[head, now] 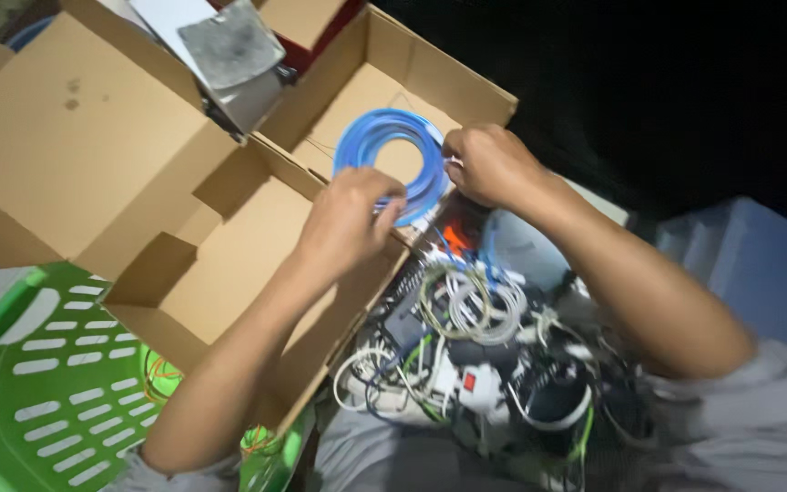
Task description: The person untangles and organizes various cables and wires on the floor. They separate different types of cables, coil them neatly, and place them into cardboard boxes.
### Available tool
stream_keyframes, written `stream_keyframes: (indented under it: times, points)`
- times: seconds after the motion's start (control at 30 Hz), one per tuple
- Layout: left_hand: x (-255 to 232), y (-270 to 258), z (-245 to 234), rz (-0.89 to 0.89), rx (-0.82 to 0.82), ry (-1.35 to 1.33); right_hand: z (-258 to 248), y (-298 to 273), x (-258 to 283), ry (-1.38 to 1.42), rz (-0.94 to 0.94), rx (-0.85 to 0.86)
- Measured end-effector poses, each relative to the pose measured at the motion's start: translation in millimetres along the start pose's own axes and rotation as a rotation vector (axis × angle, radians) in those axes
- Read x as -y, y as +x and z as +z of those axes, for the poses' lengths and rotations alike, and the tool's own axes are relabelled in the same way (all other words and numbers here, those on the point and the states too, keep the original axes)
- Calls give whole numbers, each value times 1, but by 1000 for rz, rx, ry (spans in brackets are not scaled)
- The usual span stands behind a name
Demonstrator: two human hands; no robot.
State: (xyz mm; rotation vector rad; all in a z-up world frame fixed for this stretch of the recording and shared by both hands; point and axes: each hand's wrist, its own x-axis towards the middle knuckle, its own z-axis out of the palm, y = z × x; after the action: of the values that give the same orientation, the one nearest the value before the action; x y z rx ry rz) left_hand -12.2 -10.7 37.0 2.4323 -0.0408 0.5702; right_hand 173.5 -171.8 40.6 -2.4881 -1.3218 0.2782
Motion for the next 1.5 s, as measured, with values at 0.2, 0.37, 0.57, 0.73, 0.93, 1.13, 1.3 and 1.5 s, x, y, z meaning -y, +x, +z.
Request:
stream_keyframes:
  times: [0.2,0.37,0.57,0.73,0.93,1.13,1.3,1.5]
  points:
    - [83,58,25,-221,126,303,52,97,-26,-23,277,151]
    - [118,98,57,-519,447,515,80,122,-33,-94,345,270]
    - [140,118,83,-698,638,517,92,137,-35,-152,408,318]
    - [153,115,102,-776,615,492,94,138,-37,-177,402,312]
    - [157,113,100,-741,428,408,92,140,-39,-133,359,246]
    - [152,115,83,-598,219,267,72,133,-49,20,288,114]
    - [142,115,57,-346,-98,305,35,131,-33,-4,68,-142]
    - [94,97,-37,-51,-324,331,-45,104,44,-76,-179,-317]
